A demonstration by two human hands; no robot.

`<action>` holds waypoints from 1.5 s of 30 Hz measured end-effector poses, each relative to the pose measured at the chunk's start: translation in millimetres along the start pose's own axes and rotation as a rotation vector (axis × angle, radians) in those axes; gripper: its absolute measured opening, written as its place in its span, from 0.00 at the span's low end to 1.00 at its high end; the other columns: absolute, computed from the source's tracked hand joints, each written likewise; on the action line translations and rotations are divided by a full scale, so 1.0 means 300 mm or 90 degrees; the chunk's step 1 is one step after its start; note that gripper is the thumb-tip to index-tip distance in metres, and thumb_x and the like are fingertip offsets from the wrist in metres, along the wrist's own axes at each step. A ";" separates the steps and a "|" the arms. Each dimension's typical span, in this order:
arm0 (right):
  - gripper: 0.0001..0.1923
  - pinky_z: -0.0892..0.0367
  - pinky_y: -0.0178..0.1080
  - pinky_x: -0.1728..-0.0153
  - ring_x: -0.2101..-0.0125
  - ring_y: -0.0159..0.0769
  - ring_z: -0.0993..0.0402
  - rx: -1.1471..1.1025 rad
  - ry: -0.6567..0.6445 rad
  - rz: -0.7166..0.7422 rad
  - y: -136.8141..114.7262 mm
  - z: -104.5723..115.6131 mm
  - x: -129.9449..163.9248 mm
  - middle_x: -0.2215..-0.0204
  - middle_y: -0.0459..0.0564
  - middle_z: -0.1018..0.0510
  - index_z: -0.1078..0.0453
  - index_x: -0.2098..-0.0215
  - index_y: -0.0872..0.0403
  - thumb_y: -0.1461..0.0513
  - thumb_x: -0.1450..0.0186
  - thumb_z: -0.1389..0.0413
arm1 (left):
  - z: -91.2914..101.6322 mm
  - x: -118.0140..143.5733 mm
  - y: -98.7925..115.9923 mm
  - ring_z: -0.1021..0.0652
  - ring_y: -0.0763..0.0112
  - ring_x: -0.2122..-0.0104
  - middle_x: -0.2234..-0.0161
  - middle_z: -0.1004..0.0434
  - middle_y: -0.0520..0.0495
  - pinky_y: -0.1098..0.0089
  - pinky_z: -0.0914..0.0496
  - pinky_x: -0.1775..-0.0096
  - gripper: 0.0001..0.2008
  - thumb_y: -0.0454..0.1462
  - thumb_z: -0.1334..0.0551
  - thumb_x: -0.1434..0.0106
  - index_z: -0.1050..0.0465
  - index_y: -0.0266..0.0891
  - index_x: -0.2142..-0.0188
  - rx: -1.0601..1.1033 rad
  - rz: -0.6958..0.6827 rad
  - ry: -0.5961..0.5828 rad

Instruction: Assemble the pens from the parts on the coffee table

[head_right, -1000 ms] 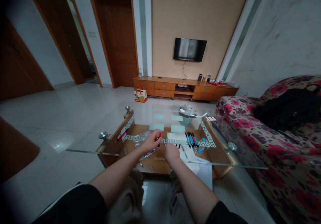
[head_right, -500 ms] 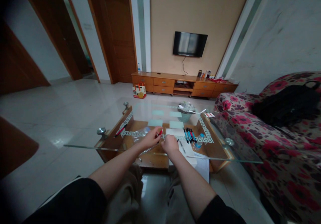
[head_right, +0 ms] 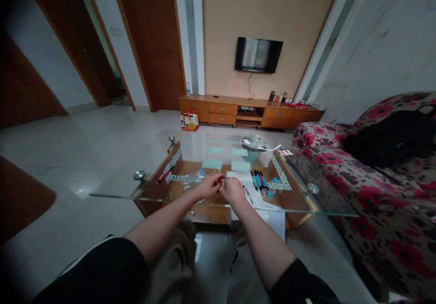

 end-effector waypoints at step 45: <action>0.11 0.31 0.36 0.65 0.65 0.35 0.27 -0.379 0.213 0.156 -0.004 0.021 -0.009 0.62 0.52 0.23 0.25 0.59 0.55 0.59 0.33 0.47 | 0.028 -0.021 -0.002 0.24 0.72 0.69 0.69 0.23 0.51 0.74 0.32 0.66 0.06 0.37 0.42 0.35 0.29 0.40 0.59 0.182 0.129 0.157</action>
Point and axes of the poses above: each hand's wrist, its own x-axis away from the middle knuckle, its own z-axis out of the back of the hand, y = z × x, the point moved 3 cm from there along -x, towards the middle knuckle
